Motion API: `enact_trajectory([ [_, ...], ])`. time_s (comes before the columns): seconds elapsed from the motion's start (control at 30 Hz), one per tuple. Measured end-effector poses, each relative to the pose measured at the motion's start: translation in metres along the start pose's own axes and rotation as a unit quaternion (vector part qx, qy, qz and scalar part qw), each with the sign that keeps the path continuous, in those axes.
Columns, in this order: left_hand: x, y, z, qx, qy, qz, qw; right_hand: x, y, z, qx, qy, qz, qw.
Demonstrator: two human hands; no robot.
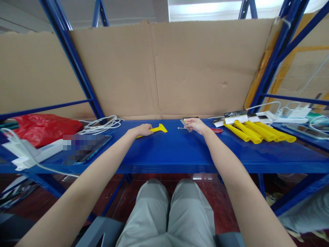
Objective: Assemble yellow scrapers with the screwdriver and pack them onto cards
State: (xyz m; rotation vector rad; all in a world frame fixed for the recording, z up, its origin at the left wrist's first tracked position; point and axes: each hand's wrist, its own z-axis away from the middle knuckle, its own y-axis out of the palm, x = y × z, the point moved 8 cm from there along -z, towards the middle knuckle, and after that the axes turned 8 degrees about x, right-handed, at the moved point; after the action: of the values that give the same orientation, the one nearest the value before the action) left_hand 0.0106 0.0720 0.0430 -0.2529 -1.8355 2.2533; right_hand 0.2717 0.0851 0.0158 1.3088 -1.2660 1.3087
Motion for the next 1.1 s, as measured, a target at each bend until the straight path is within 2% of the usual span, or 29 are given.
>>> enact_trajectory([
  [0.07,-0.007,0.000,-0.003,0.003,0.004,-0.011,1.000,0.001,0.000,0.002,-0.008,0.003,0.005,1.000],
  [0.23,-0.020,0.007,-0.019,-0.043,0.077,0.038,0.995,0.003,0.002,0.004,-0.003,-0.001,0.024,1.000],
  [0.33,-0.013,0.014,-0.024,-0.087,0.051,0.041,0.994,0.003,0.003,0.003,0.003,-0.007,0.027,1.000],
  [0.43,-0.011,0.018,-0.024,-0.125,0.049,0.022,0.991,0.003,0.005,0.002,0.007,-0.013,0.024,1.000],
  [0.67,-0.028,0.022,-0.018,-0.184,0.133,0.004,0.974,0.001,0.007,0.006,0.007,0.017,0.025,1.000],
  [0.87,-0.041,0.019,-0.002,-0.201,0.159,-0.012,0.966,-0.001,0.012,0.006,0.021,0.020,0.033,0.999],
  [1.1,-0.051,0.018,0.006,-0.198,0.181,-0.033,0.963,0.003,0.007,0.001,-0.009,0.003,0.101,0.995],
])
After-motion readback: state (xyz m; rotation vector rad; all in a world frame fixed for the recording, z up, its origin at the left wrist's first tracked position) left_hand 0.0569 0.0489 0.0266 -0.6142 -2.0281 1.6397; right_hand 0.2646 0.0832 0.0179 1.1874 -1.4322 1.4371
